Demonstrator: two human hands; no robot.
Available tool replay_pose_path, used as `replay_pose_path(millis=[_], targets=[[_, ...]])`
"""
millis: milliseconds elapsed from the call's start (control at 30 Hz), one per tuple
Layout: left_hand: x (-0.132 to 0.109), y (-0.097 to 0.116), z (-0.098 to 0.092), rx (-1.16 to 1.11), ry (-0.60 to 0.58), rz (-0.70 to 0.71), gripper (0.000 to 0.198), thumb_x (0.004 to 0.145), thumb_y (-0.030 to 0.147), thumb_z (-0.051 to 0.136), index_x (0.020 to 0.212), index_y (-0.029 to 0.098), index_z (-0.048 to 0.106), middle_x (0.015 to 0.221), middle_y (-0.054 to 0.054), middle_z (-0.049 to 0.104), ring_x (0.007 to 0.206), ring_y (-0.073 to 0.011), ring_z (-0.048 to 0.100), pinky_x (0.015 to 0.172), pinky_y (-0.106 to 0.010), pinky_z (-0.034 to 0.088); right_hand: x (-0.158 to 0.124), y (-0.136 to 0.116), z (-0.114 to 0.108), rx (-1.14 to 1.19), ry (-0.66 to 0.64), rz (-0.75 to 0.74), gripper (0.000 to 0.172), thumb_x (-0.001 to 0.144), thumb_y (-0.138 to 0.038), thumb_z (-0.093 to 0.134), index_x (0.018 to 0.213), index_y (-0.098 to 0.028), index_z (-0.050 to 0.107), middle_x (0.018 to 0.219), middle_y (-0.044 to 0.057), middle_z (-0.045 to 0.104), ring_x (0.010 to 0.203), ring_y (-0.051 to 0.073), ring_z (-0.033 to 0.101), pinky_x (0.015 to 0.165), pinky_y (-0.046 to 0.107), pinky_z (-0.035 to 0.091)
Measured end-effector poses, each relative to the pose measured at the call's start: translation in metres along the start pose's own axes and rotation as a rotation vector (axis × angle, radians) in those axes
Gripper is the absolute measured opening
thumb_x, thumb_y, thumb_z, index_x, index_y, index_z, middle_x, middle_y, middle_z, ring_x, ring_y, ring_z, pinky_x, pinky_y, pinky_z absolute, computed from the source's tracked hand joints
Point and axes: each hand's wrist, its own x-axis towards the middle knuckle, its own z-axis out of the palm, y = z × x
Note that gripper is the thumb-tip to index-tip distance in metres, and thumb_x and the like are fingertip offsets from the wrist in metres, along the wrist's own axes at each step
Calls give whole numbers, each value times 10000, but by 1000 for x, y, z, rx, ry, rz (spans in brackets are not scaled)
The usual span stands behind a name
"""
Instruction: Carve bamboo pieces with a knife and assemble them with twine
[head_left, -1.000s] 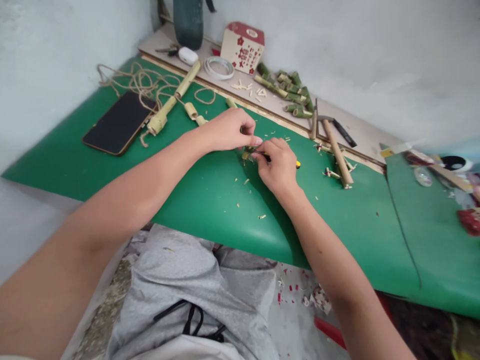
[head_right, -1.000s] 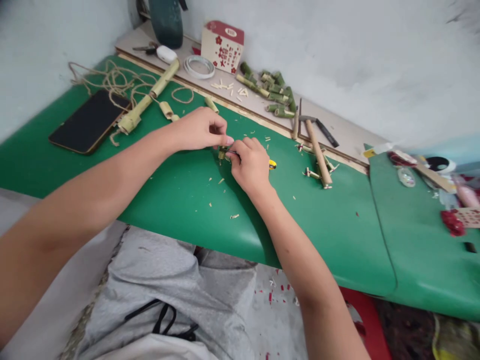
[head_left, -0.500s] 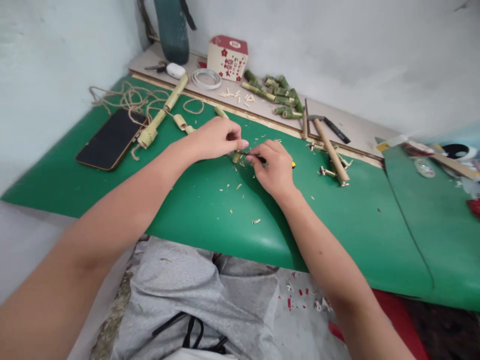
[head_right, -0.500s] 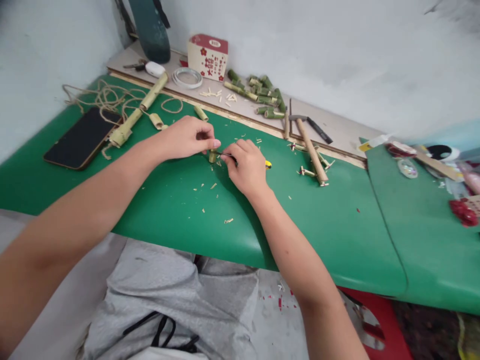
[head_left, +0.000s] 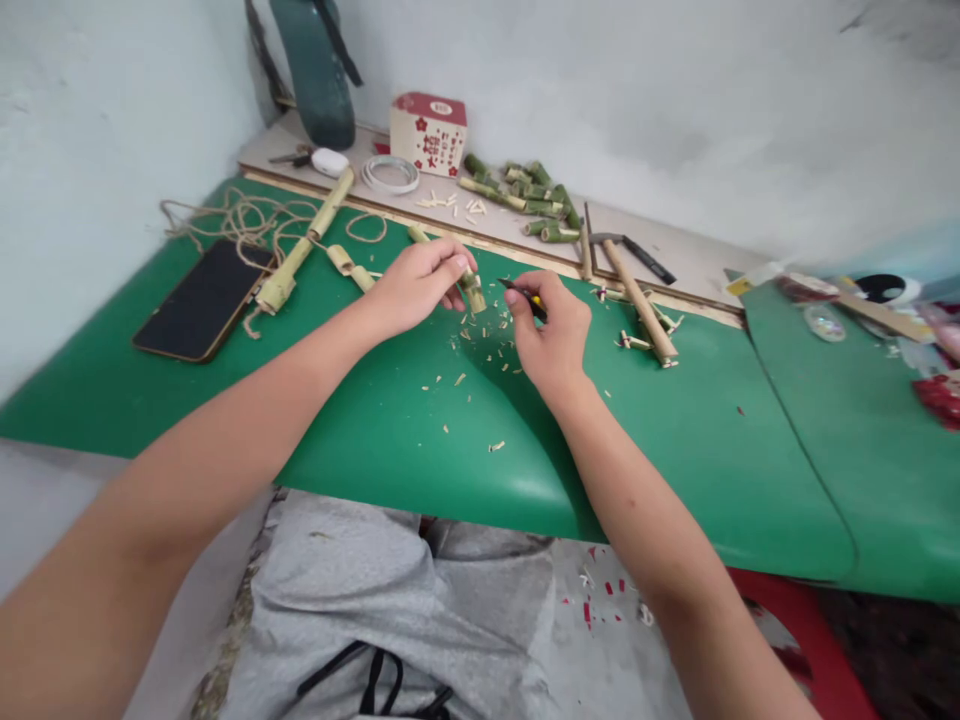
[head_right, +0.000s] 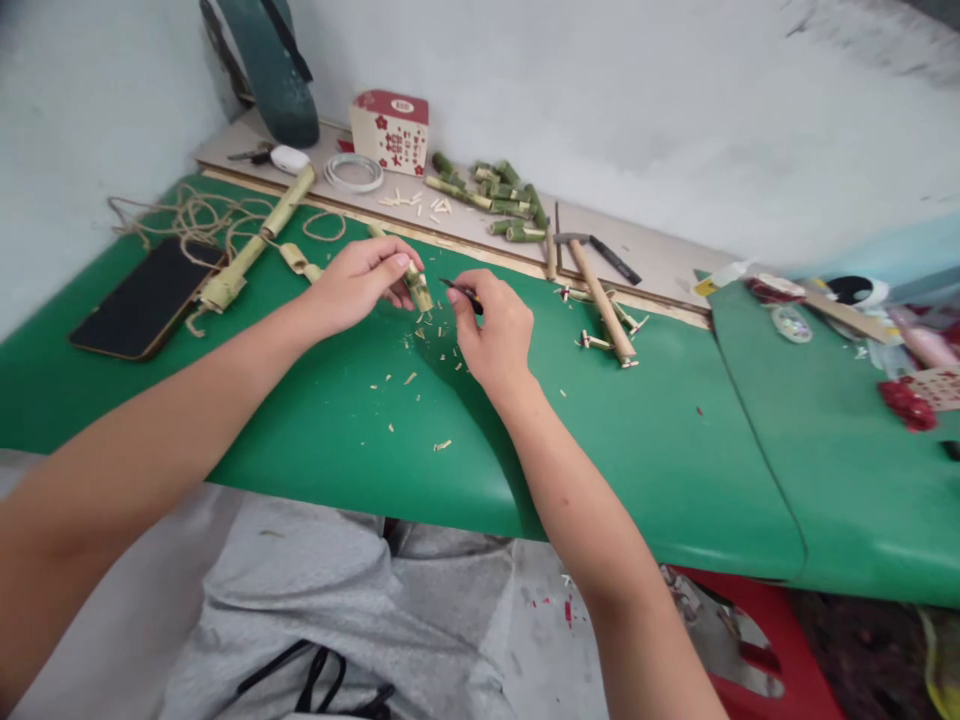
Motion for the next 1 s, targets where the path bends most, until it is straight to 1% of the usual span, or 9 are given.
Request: replay_pose_path(millis=[100, 167, 267, 367, 467, 633, 800, 933, 1000], targets=[[0, 4, 8, -119, 93, -52, 75, 968, 267, 600, 1013, 209, 618, 808, -9, 706, 658, -140, 716, 726, -289, 570, 0, 3, -3, -25, 10, 67, 314, 1117, -501, 462, 1201, -277, 664, 902, 33, 743, 784, 209, 695, 750, 348, 530], [0, 6, 12, -191, 140, -94, 101, 923, 260, 597, 1012, 215, 593, 804, -10, 722, 685, -149, 733, 724, -285, 576, 0, 5, -5, -31, 4, 96, 361, 1128, -540, 419, 1263, -291, 643, 880, 26, 737, 767, 214, 697, 747, 354, 534], [-1, 7, 15, -300, 187, -148, 152, 846, 237, 590, 995, 209, 582, 814, -26, 746, 743, -170, 761, 771, -309, 597, 1, 3, -7, -44, -4, 108, 380, 1125, -565, 409, 1232, -284, 642, 915, 41, 747, 796, 226, 698, 765, 366, 539], [-3, 6, 15, -393, 209, -176, 206, 787, 218, 581, 992, 199, 589, 846, -47, 761, 801, -190, 778, 850, -353, 613, 2, -1, -7, -33, -25, 91, 371, 1126, -546, 413, 1171, -263, 648, 1002, 71, 761, 889, 232, 702, 824, 370, 543], [-5, 7, 17, -457, 195, -195, 228, 754, 217, 573, 978, 191, 603, 866, -61, 765, 850, -200, 777, 914, -376, 613, 3, -4, -7, -22, -49, 61, 379, 1134, -526, 392, 1190, -253, 649, 1053, 89, 752, 951, 236, 688, 879, 381, 544], [-9, 11, 24, -550, 142, -224, 249, 740, 209, 554, 969, 181, 647, 888, -65, 773, 882, -193, 762, 963, -367, 602, 3, -7, -7, 23, -81, 3, 401, 1150, -477, 336, 1279, -247, 639, 1201, 132, 733, 1114, 263, 674, 982, 433, 536], [-11, 12, 28, -596, 103, -265, 222, 799, 227, 536, 964, 182, 678, 902, -75, 792, 877, -196, 749, 966, -371, 604, 3, -7, -5, 33, -118, -14, 407, 1147, -458, 343, 1285, -226, 648, 1187, 145, 738, 1082, 272, 662, 969, 452, 537], [-13, 12, 28, -562, 88, -244, 221, 872, 286, 507, 966, 185, 680, 970, -97, 794, 920, -209, 751, 957, -370, 605, 2, -6, -3, 20, -120, -24, 415, 1146, -450, 347, 1312, -233, 658, 1188, 139, 752, 1067, 278, 665, 953, 461, 540], [-14, 13, 30, -549, 65, -236, 231, 895, 310, 512, 973, 180, 686, 1006, -106, 792, 934, -211, 753, 928, -362, 604, 1, -6, -2, 0, -127, -30, 429, 1145, -455, 345, 1334, -234, 660, 1174, 136, 756, 1041, 280, 663, 935, 463, 542]])
